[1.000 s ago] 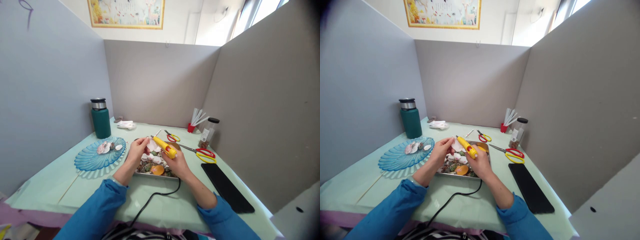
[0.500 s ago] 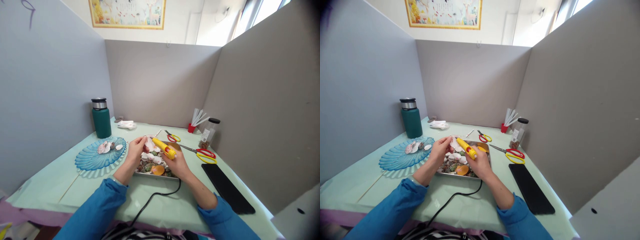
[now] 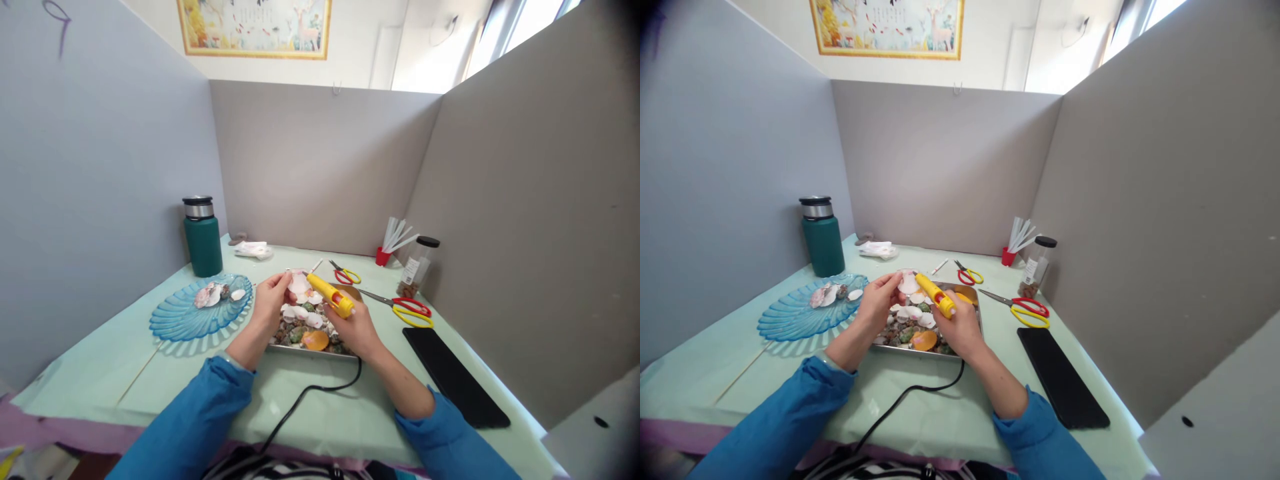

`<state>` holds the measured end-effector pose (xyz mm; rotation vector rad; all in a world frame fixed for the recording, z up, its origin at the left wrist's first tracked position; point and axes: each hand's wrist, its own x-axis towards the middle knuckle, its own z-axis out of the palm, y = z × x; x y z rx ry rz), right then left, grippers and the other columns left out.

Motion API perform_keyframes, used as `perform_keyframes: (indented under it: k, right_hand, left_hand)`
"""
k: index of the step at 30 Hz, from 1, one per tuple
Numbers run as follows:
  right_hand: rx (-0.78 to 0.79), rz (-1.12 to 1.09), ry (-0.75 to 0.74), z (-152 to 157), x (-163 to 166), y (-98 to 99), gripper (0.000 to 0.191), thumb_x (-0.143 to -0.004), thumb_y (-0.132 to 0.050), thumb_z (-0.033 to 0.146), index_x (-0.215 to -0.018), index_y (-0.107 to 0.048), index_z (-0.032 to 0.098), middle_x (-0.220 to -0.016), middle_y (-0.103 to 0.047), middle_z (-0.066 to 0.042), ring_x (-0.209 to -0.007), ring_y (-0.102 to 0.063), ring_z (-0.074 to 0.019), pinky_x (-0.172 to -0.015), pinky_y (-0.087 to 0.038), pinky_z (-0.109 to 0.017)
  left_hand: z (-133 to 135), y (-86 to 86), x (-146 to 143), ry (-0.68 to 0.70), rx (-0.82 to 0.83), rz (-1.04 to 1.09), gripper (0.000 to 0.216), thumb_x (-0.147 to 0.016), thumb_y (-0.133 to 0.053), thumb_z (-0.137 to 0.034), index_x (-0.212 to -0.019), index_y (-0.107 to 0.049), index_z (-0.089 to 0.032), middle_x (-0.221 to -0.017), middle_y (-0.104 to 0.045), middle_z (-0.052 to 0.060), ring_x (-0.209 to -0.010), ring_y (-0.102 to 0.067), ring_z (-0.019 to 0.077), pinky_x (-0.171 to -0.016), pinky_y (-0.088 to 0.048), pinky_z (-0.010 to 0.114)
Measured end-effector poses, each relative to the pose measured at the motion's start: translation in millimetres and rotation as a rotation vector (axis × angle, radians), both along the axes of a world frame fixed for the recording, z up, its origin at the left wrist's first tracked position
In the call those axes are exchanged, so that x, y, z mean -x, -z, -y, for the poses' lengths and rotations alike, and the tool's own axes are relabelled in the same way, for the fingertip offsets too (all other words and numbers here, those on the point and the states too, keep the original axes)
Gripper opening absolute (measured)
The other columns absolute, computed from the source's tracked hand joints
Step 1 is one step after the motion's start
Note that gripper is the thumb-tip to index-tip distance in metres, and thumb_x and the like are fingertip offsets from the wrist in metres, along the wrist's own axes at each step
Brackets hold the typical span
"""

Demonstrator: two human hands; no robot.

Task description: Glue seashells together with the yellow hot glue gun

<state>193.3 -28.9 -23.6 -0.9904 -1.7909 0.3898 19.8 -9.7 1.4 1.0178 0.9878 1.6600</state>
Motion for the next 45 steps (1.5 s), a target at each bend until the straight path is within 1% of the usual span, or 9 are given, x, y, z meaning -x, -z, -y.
perform_keyframes:
  k: [4,12,23,30,32,34,37,41,45]
  right_hand:
    - [0.001,-0.006,0.007,-1,0,0.5,0.016,-0.081,-0.052,0.03,-0.088,-0.059,0.017,-0.072,-0.059,-0.002,-0.06,-0.05,-0.0139,-0.057,-0.041,-0.024]
    - [-0.009,0.01,-0.019,1,0,0.3,0.012,-0.082,-0.052,0.029,-0.076,-0.053,0.019,-0.065,-0.049,0.002,-0.058,-0.046,-0.0127,-0.055,-0.037,-0.023]
    - [-0.001,-0.011,0.013,0,1,-1.4,0.014,-0.082,-0.053,0.027,-0.089,-0.059,0.017,-0.074,-0.059,-0.001,-0.062,-0.05,-0.0142,-0.059,-0.039,-0.024]
    - [-0.005,0.019,-0.016,0,1,-0.5,0.01,-0.082,-0.052,0.027,-0.08,-0.055,0.018,-0.067,-0.054,0.001,-0.059,-0.048,-0.0127,-0.056,-0.037,-0.023]
    - [-0.001,0.038,-0.01,1,0,-0.9,0.011,-0.082,-0.051,0.028,-0.078,-0.054,0.018,-0.065,-0.052,0.002,-0.058,-0.048,-0.0127,-0.056,-0.036,-0.023]
    - [0.003,0.061,0.022,1,-2,-2.1,0.011,-0.083,-0.051,0.029,-0.079,-0.054,0.019,-0.066,-0.054,0.001,-0.06,-0.049,-0.0134,-0.057,-0.036,-0.023]
    - [0.028,0.152,0.115,0,-8,-4.5,0.013,-0.083,-0.049,0.028,-0.088,-0.057,0.019,-0.073,-0.059,-0.001,-0.064,-0.053,-0.0149,-0.059,-0.037,-0.024]
    - [0.104,0.476,0.237,-2,-12,-6.0,0.021,-0.081,-0.053,0.031,-0.099,-0.058,0.02,-0.087,-0.065,-0.005,-0.076,-0.059,-0.0192,-0.061,-0.034,-0.026]
    - [0.16,0.684,0.166,-3,-16,-7.6,0.032,-0.078,-0.059,0.039,-0.105,-0.059,0.021,-0.099,-0.065,-0.008,-0.09,-0.059,-0.0227,-0.067,-0.036,-0.027]
  left_hand:
    - [-1,0.6,0,0.011,0.003,0.003,0.032,-0.062,-0.072,-0.041,-0.07,-0.06,-0.012,-0.045,-0.051,-0.005,-0.039,-0.047,0.0082,-0.04,-0.038,0.019]
    - [0,3.3,0,0.126,0.001,-0.048,0.03,-0.065,-0.071,-0.04,-0.069,-0.061,-0.012,-0.047,-0.053,-0.002,-0.039,-0.047,0.0079,-0.039,-0.037,0.019]
    - [0,3.1,0,0.097,-0.015,-0.084,0.031,-0.065,-0.07,-0.041,-0.073,-0.063,-0.011,-0.05,-0.053,-0.002,-0.04,-0.047,0.0083,-0.039,-0.039,0.02]
    - [-3,9.4,1,0.098,-0.039,-0.249,0.032,-0.07,-0.065,-0.045,-0.072,-0.063,-0.013,-0.044,-0.052,-0.002,-0.038,-0.046,0.0085,-0.039,-0.036,0.018]
    - [-4,9.1,3,0.062,-0.025,-0.255,0.032,-0.07,-0.064,-0.044,-0.071,-0.063,-0.012,-0.042,-0.052,-0.002,-0.038,-0.046,0.0088,-0.039,-0.035,0.018]
    - [-5,7.4,6,-0.027,-0.005,-0.224,0.031,-0.069,-0.065,-0.043,-0.072,-0.063,-0.012,-0.04,-0.051,-0.003,-0.037,-0.046,0.0089,-0.039,-0.035,0.018]
    - [-8,3.9,10,-0.122,-0.01,-0.148,0.032,-0.067,-0.066,-0.042,-0.075,-0.063,-0.012,-0.041,-0.05,-0.004,-0.036,-0.044,0.0082,-0.039,-0.036,0.018]
    - [-8,0.9,12,-0.076,-0.031,-0.098,0.035,-0.064,-0.068,-0.043,-0.076,-0.062,-0.011,-0.043,-0.05,-0.004,-0.037,-0.043,0.0073,-0.038,-0.035,0.018]
    - [-5,1.1,9,-0.025,-0.017,-0.113,0.036,-0.063,-0.07,-0.044,-0.073,-0.062,-0.011,-0.042,-0.05,-0.004,-0.036,-0.043,0.0072,-0.038,-0.035,0.018]
